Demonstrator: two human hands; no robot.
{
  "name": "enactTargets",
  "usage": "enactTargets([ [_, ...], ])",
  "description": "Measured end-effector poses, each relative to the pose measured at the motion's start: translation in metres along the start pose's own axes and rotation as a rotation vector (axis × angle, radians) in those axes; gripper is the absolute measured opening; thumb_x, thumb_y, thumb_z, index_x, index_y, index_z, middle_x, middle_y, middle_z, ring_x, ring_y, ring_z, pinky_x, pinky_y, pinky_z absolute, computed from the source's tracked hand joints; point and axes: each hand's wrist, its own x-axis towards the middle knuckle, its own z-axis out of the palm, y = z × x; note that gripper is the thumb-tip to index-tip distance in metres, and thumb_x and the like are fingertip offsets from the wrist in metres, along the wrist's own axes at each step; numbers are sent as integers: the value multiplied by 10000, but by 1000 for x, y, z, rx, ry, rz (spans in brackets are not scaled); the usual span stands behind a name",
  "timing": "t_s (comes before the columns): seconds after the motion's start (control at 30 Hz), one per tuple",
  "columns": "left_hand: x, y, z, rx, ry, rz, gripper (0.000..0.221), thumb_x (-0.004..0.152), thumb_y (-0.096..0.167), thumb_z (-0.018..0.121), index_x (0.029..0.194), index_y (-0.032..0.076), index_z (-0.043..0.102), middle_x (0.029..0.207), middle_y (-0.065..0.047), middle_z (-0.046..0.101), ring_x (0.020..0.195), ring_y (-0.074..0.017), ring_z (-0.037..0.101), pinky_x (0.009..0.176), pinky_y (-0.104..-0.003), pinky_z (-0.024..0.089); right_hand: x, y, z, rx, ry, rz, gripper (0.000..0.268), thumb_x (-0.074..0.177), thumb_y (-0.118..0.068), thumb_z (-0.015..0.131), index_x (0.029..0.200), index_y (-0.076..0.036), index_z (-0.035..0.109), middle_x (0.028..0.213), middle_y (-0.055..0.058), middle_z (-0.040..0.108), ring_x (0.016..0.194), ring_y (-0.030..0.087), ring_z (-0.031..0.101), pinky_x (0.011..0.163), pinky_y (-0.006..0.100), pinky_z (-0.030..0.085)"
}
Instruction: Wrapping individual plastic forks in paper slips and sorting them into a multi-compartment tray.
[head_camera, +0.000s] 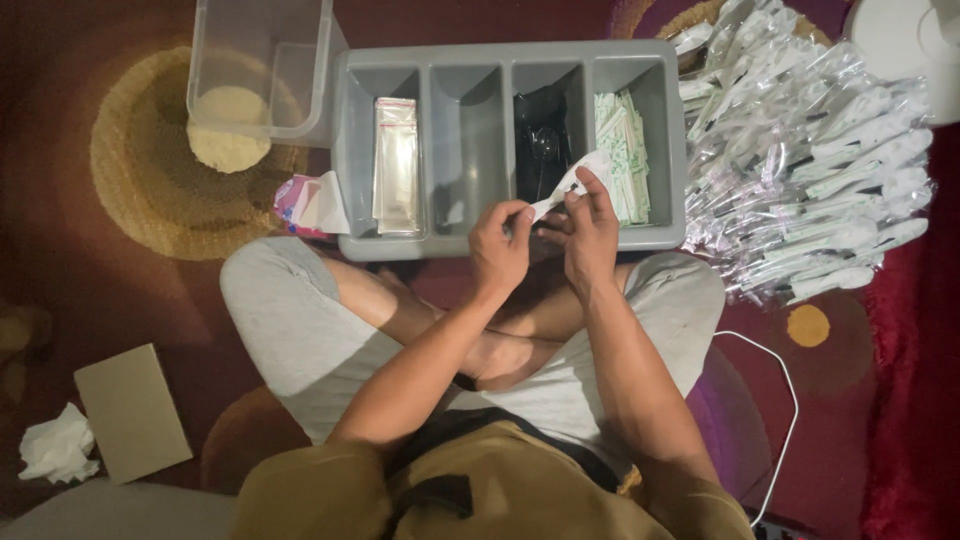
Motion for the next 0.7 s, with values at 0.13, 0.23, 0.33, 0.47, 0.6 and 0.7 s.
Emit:
enactTargets([
  [0.13,3,-9,0,-74,-7,-289,76,943,191,725,954,117,738,835,-125,735,783,-334,719,717,-402,547,7,13,-14,-43,-147,-72,568,943,27,625,1480,-100,490,1312,145,523,805,289,747,606,405,707],
  [0.23,6,-22,4,-118,-46,-446,105,899,201,747,975,129,746,844,-109,735,768,-276,695,717,-389,544,1,3,-9,-87,-208,-120,650,905,95,633,1500,-93,456,1412,177,523,841,277,752,596,335,690],
  [0.33,12,-16,-3,-112,-98,-474,153,883,220,751,1021,156,756,869,-108,739,795,-268,703,733,-386,558,3,5,-12,-114,-255,-165,695,896,129,653,1517,-91,431,1392,184,536,872,279,759,588,289,674],
  [0.47,12,-10,-11,-53,-210,-504,130,913,221,714,1013,197,794,904,-85,785,822,-280,769,738,-345,595,0,0,-10,-137,-296,-225,705,923,120,676,1536,-92,399,1434,199,496,898,236,746,593,271,663],
  [0.6,6,-23,-5,-110,-247,-567,162,923,192,684,1041,177,794,899,-90,778,759,-182,761,713,-310,597,2,1,-14,-149,-306,-255,697,937,106,679,1538,-96,389,1451,207,483,889,196,728,610,249,655],
  [0.7,6,-25,-7,-164,-300,-579,185,954,196,654,1065,141,791,918,-118,781,780,-202,779,693,-316,591,4,5,-17,-177,-314,-284,708,945,93,697,1547,-105,380,1358,176,535,908,185,717,626,257,651],
])
